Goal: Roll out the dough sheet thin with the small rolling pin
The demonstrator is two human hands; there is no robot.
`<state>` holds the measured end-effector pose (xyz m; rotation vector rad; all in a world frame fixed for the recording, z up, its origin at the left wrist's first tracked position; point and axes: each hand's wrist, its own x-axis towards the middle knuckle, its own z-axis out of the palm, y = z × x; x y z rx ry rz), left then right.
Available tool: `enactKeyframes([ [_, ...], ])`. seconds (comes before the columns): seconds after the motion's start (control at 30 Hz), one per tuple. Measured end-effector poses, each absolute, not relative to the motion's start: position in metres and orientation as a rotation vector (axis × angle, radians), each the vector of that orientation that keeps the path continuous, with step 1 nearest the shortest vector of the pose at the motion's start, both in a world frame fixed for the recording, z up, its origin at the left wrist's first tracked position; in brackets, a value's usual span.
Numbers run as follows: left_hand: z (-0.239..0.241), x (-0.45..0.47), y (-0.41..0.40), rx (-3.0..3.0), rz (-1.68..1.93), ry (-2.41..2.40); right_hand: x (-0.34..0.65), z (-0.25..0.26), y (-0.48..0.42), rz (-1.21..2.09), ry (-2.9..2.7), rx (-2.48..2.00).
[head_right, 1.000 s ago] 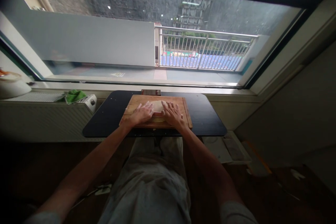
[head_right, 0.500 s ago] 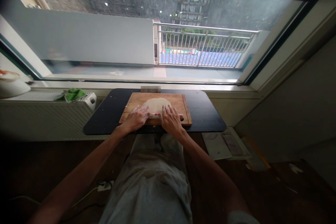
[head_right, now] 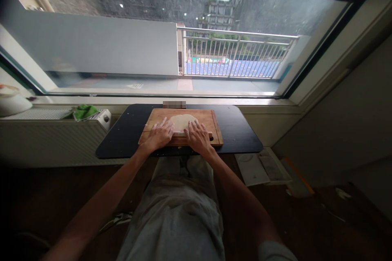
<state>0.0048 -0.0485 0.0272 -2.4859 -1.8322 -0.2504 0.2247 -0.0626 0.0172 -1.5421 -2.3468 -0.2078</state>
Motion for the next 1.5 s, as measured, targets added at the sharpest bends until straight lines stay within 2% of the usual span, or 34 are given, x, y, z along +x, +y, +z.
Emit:
enactKeyframes([
  [0.23,0.021,-0.002,-0.072,-2.496,-0.393,-1.753,0.226,0.012,-0.080,-0.209,-2.361,-1.484],
  [0.63,0.032,0.007,0.005,-2.386,-0.403,-1.942,0.223,0.021,-0.007,-0.194,-2.336,-1.637],
  [1.0,0.041,0.003,0.043,-2.373,-0.433,-2.008,0.253,0.043,0.014,-0.181,-2.430,-1.757],
  [1.1,0.041,0.003,0.051,-2.371,-0.353,-2.083,0.257,0.042,0.021,-0.085,-2.341,-1.881],
  [1.23,0.038,0.004,0.046,-2.359,-0.304,-2.096,0.258,0.033,0.021,-0.040,-2.172,-1.980],
  [1.5,0.030,0.001,0.003,-2.386,-0.224,-2.068,0.268,0.016,-0.011,-0.154,-2.272,-1.746],
])
